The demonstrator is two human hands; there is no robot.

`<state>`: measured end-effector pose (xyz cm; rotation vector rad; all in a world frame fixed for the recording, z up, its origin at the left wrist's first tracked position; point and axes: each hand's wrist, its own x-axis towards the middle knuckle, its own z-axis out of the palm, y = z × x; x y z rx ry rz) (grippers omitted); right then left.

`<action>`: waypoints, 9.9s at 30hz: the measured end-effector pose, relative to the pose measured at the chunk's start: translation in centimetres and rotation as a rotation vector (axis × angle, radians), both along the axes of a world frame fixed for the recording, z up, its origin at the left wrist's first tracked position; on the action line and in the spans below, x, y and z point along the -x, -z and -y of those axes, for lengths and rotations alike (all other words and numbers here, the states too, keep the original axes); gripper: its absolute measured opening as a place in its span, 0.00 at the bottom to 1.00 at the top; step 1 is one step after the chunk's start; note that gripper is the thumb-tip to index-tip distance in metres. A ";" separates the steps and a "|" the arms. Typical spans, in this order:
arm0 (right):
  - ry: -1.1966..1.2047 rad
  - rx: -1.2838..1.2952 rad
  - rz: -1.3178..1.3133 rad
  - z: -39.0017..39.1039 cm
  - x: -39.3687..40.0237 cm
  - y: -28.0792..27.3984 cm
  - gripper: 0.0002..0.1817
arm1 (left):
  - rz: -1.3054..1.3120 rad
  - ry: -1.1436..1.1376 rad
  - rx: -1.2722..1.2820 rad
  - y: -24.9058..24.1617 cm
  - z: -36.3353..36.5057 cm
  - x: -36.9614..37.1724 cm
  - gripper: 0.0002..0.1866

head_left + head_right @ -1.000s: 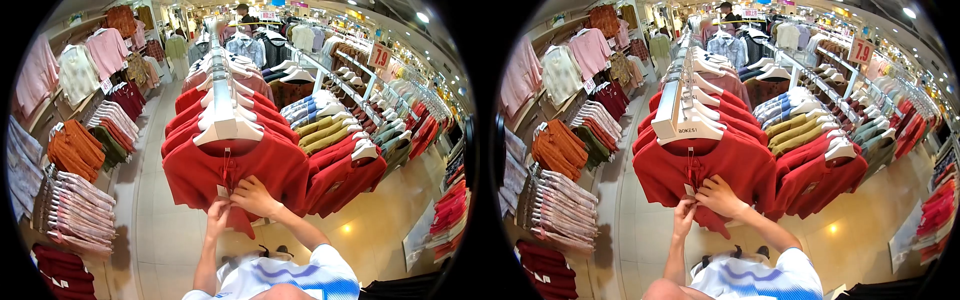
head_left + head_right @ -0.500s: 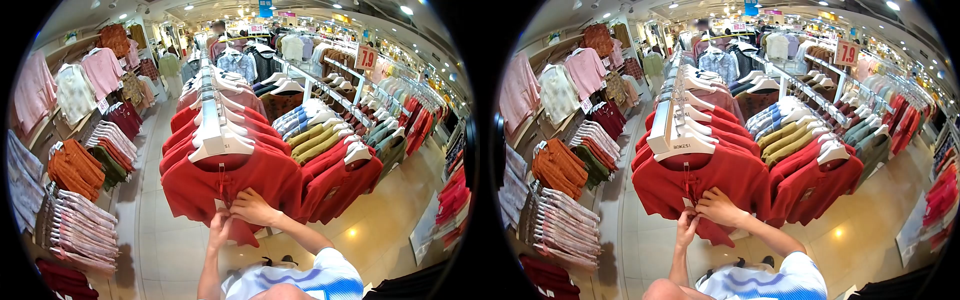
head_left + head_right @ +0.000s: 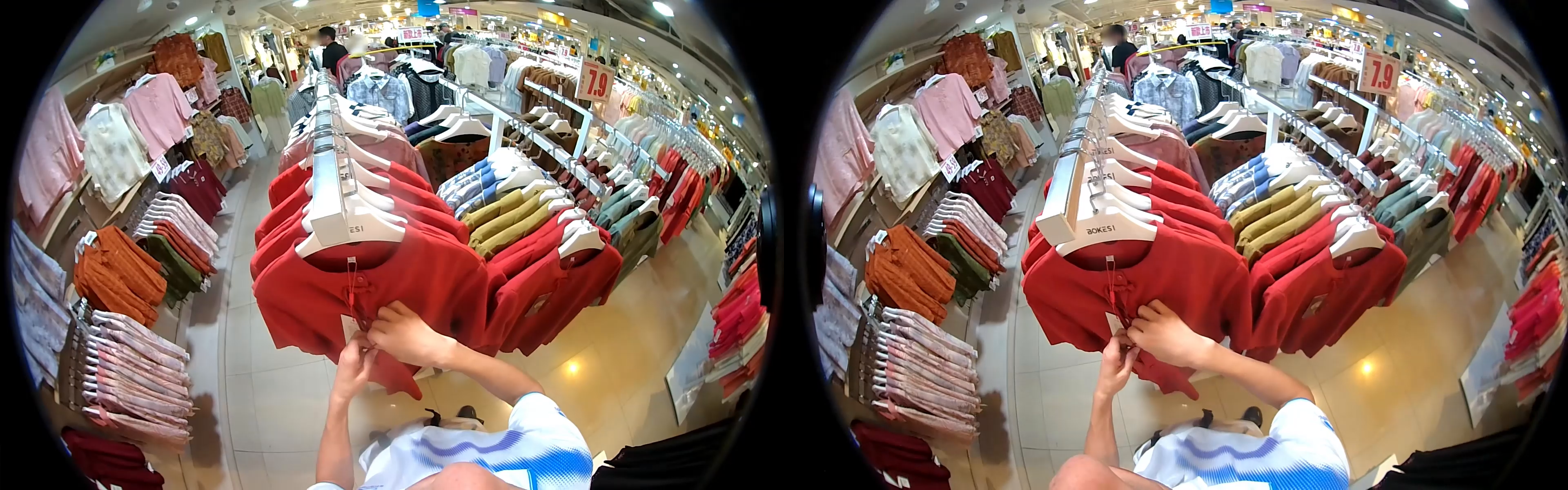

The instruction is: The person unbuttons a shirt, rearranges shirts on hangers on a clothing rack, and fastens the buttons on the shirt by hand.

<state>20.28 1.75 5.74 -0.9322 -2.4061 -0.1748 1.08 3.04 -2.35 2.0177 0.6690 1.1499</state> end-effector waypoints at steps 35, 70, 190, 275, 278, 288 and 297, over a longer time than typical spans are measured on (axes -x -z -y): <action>0.064 -0.154 -0.144 -0.7 0.0 2.8 0.11 | 0.017 -0.218 0.419 8.0 1.4 -1.9 0.12; 0.756 0.274 -0.663 -4.6 5.2 19.9 0.32 | -0.141 -0.527 0.089 9.7 3.0 -0.5 0.08; 0.154 0.942 -1.203 6.6 -0.8 12.8 0.04 | 0.046 -0.140 0.532 4.6 4.3 -4.4 0.09; 0.051 0.419 -0.451 4.1 -0.3 7.4 0.13 | 0.205 -0.034 0.549 4.3 4.2 -0.1 0.09; 0.045 0.390 -0.446 3.7 -0.4 7.2 0.11 | 0.178 -0.030 0.568 4.1 4.1 0.3 0.07; 0.053 0.395 -0.595 3.2 0.2 6.8 0.06 | 0.180 0.017 0.401 3.1 3.9 -0.1 0.06; 0.088 0.470 -0.642 3.4 -0.1 6.7 0.05 | 0.206 -0.070 0.507 3.4 4.3 -0.4 0.08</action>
